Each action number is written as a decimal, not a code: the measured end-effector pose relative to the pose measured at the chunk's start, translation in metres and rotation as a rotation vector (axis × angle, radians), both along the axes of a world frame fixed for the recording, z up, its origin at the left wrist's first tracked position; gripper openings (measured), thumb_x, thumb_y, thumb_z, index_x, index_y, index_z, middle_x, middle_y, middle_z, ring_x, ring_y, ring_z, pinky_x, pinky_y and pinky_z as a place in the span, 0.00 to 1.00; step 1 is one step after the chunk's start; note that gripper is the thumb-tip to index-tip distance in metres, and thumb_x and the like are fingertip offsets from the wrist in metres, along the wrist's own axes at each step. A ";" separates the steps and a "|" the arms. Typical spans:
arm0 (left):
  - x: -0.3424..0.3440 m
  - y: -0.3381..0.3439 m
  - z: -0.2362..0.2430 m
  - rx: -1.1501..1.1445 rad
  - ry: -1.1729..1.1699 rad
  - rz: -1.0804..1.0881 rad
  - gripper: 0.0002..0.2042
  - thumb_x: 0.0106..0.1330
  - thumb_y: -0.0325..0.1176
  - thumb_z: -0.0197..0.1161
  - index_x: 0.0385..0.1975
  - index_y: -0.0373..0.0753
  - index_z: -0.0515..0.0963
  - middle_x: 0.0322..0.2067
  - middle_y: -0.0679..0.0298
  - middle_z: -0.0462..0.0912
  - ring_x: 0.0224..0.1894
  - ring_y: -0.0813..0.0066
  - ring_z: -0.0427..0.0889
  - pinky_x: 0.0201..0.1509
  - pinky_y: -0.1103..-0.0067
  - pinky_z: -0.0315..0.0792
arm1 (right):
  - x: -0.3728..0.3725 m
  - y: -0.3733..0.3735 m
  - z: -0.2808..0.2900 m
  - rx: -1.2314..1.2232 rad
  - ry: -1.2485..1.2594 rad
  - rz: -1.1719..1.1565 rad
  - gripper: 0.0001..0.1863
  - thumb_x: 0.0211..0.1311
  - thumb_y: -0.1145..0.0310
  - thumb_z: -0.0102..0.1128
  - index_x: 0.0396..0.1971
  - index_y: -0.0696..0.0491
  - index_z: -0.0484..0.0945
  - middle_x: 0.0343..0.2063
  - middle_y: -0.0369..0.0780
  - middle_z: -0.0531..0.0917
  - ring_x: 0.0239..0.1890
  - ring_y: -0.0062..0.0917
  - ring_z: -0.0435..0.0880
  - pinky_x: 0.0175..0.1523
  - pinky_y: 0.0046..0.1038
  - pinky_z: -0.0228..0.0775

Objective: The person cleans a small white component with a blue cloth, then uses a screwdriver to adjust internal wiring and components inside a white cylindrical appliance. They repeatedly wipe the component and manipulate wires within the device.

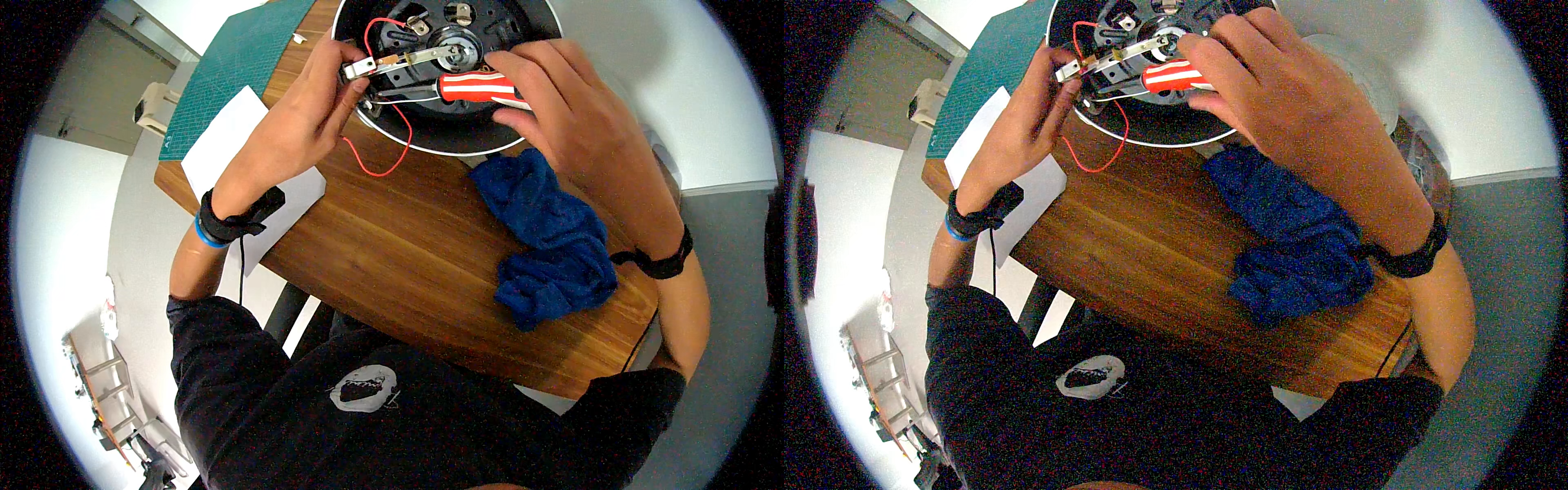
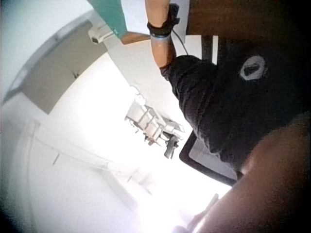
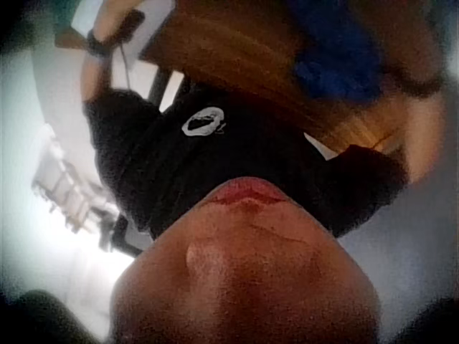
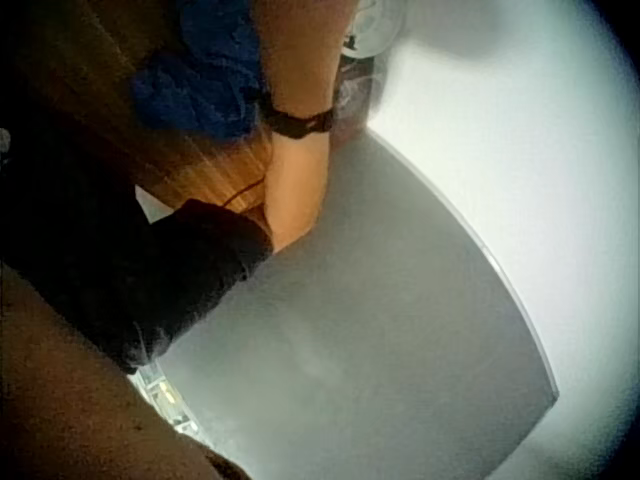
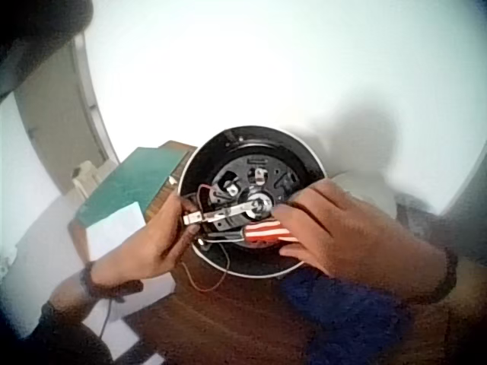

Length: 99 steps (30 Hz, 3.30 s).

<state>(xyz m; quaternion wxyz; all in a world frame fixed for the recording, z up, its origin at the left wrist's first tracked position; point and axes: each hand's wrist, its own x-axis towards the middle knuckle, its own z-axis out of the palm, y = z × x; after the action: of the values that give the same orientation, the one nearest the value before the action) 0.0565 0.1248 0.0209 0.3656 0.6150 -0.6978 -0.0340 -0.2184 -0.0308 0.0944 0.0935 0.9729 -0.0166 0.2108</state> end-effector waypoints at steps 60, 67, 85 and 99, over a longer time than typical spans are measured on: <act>-0.005 -0.002 0.001 -0.097 -0.074 -0.067 0.13 0.78 0.25 0.59 0.56 0.33 0.66 0.46 0.49 0.71 0.42 0.52 0.78 0.48 0.67 0.73 | 0.004 0.009 -0.008 0.021 -0.112 -0.112 0.26 0.62 0.78 0.62 0.61 0.47 0.82 0.48 0.42 0.75 0.49 0.38 0.80 0.55 0.36 0.78; -0.003 -0.003 -0.001 -0.108 -0.075 -0.056 0.12 0.79 0.26 0.59 0.55 0.34 0.67 0.45 0.50 0.71 0.42 0.54 0.78 0.46 0.67 0.73 | 0.009 0.003 -0.006 -0.048 -0.180 0.009 0.29 0.59 0.81 0.62 0.62 0.47 0.82 0.49 0.41 0.75 0.50 0.38 0.80 0.56 0.36 0.79; -0.003 -0.003 -0.001 -0.114 -0.076 -0.045 0.12 0.79 0.26 0.59 0.56 0.34 0.67 0.45 0.49 0.71 0.43 0.54 0.77 0.48 0.66 0.73 | 0.005 0.002 -0.010 -0.033 -0.148 0.016 0.24 0.63 0.76 0.62 0.61 0.48 0.83 0.49 0.42 0.75 0.54 0.39 0.79 0.54 0.34 0.79; -0.005 -0.005 0.000 -0.111 -0.070 -0.060 0.13 0.77 0.25 0.62 0.55 0.35 0.67 0.46 0.53 0.70 0.38 0.61 0.76 0.44 0.69 0.73 | 0.001 0.006 -0.016 -0.004 -0.145 -0.110 0.23 0.66 0.72 0.68 0.61 0.44 0.83 0.48 0.41 0.76 0.50 0.37 0.80 0.51 0.35 0.78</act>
<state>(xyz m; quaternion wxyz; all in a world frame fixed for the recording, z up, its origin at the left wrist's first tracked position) 0.0514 0.1202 0.0205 0.3734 0.5734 -0.7290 0.0153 -0.2178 -0.0252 0.0782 0.1055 0.9525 -0.0764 0.2752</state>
